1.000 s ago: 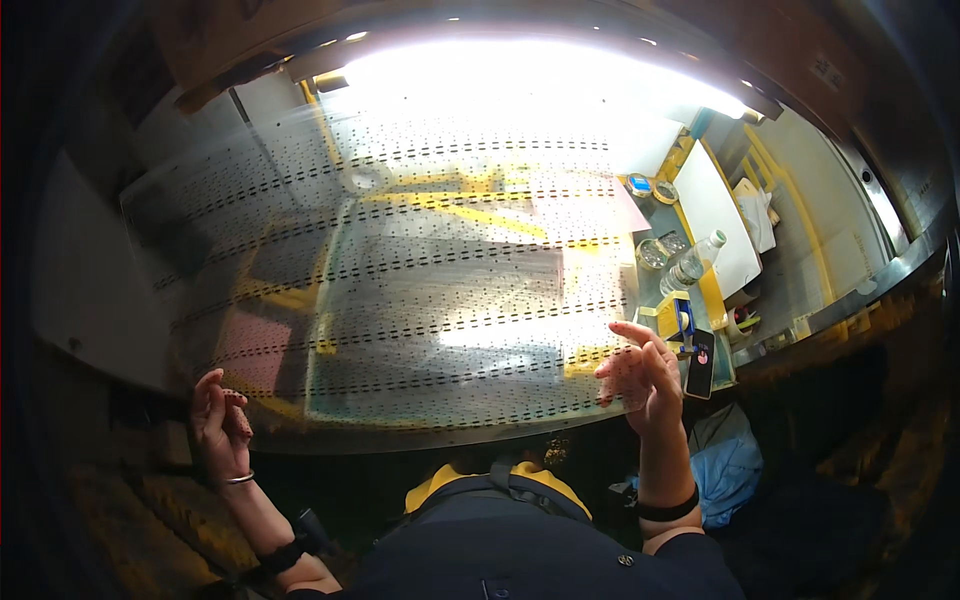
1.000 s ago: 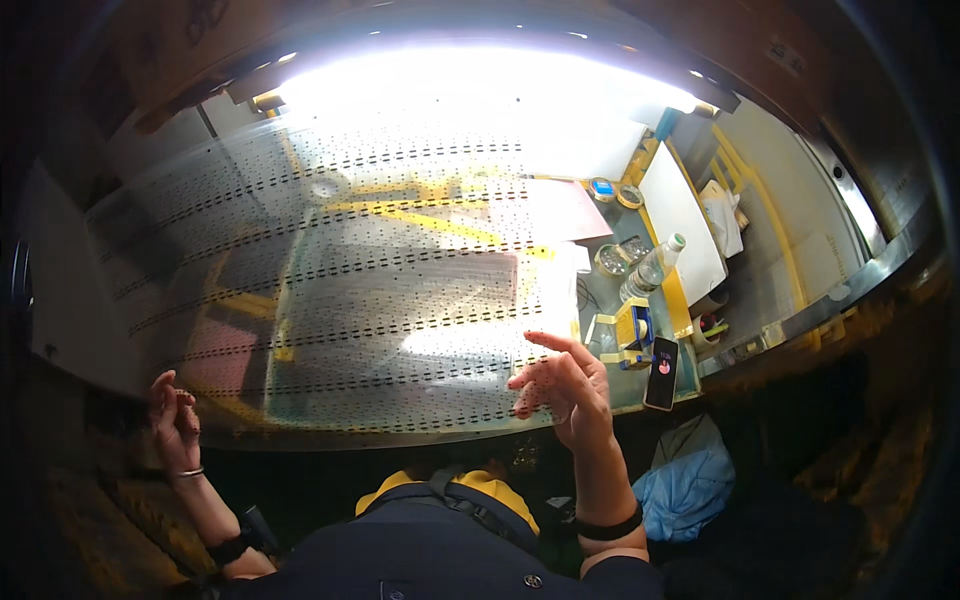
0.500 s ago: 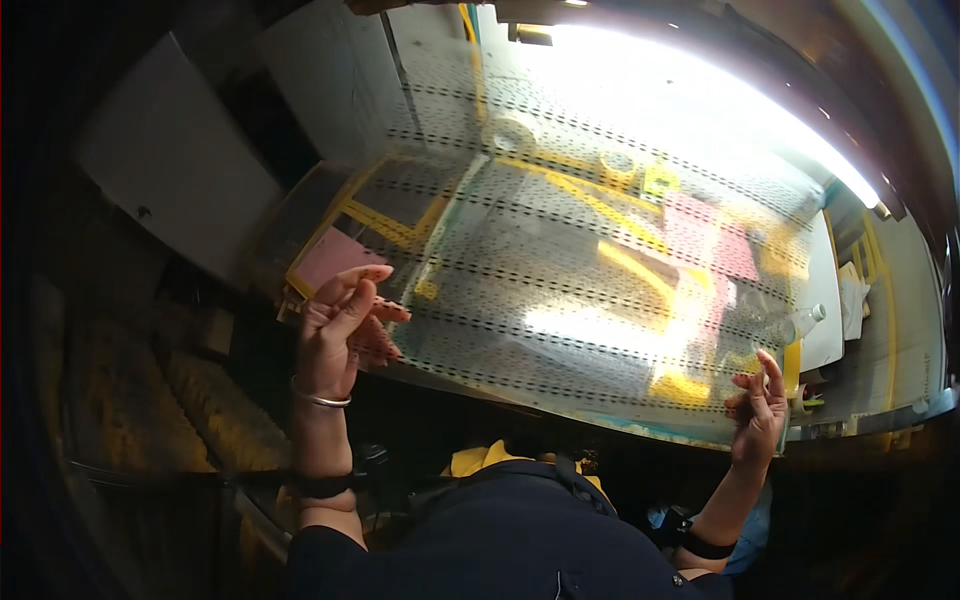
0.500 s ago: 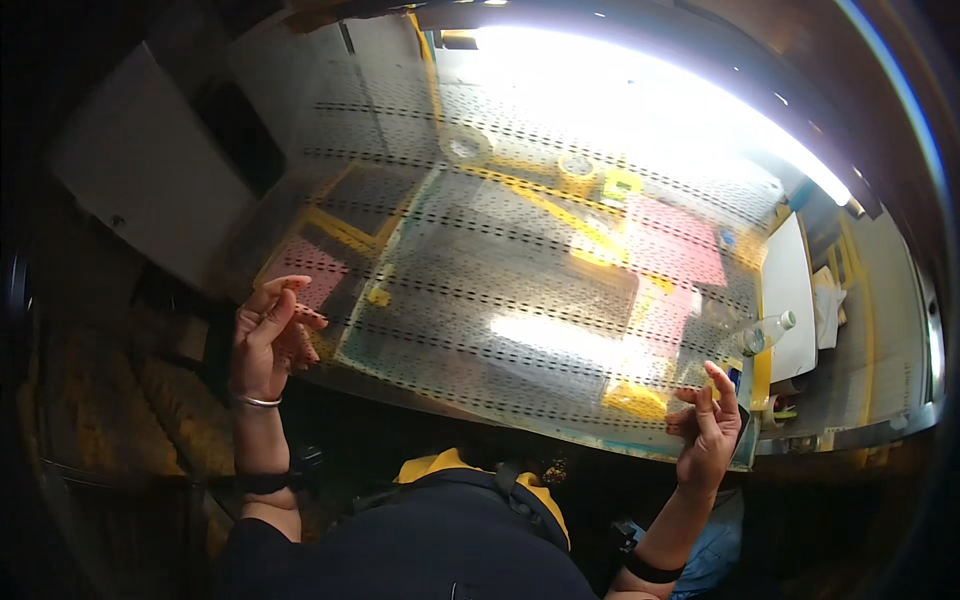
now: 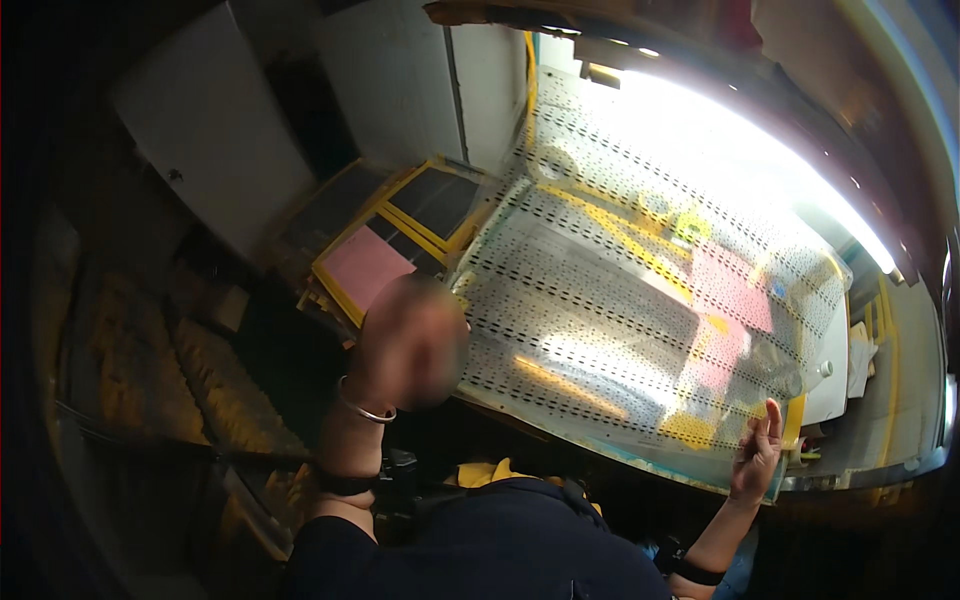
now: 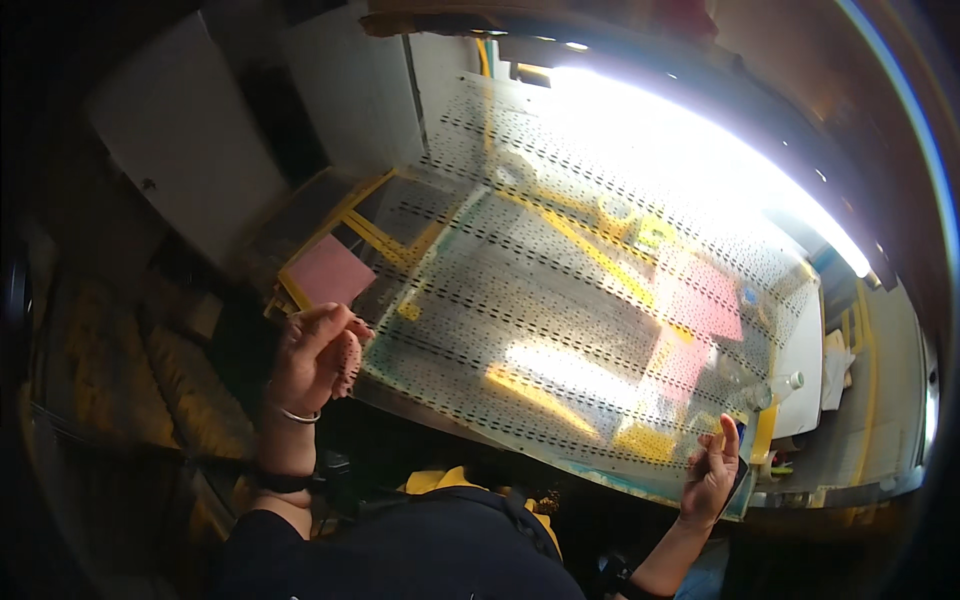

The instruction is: Inspecting and sorting stamped metal sheets into plastic protective sleeves at a workstation.

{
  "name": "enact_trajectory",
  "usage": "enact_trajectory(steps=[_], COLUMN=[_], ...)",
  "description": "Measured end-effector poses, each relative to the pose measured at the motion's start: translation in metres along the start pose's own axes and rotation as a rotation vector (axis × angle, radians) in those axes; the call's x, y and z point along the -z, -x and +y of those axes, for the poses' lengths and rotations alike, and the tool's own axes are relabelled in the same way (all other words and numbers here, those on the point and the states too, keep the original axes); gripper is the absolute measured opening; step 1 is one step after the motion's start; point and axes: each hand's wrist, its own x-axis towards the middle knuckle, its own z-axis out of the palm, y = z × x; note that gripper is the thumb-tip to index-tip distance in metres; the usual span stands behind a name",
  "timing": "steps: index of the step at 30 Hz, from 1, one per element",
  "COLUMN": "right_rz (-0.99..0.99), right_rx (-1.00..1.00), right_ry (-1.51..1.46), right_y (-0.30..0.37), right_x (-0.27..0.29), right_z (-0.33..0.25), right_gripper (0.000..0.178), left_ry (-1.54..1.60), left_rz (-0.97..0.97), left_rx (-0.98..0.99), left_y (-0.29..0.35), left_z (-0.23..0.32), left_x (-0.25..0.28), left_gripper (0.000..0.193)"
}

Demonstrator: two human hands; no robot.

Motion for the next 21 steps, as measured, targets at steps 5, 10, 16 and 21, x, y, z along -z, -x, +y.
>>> enact_trajectory(steps=[5,10,16,21], right_rz=[-0.075,-0.068,-0.079,-0.033], right_rx=[-0.019,-0.014,-0.031,-0.013], right_ry=[-0.012,-0.018,-0.032,-0.019], right_y=[-0.006,-0.013,-0.014,-0.013], right_x=[0.012,0.013,0.013,0.007], right_z=[0.009,0.015,0.014,0.014], right_gripper=[0.031,0.029,0.029,0.028], left_ry=[0.069,-0.037,-0.168,0.082], left_rz=[0.019,0.049,0.012,-0.149], left_rx=[0.0,-0.018,-0.149,-0.105], left_y=[0.004,0.001,0.002,0.003], left_z=[0.001,0.002,0.0,-0.005], left_x=[-0.001,-0.003,-0.004,0.005], left_gripper=[0.029,0.041,0.045,0.038])
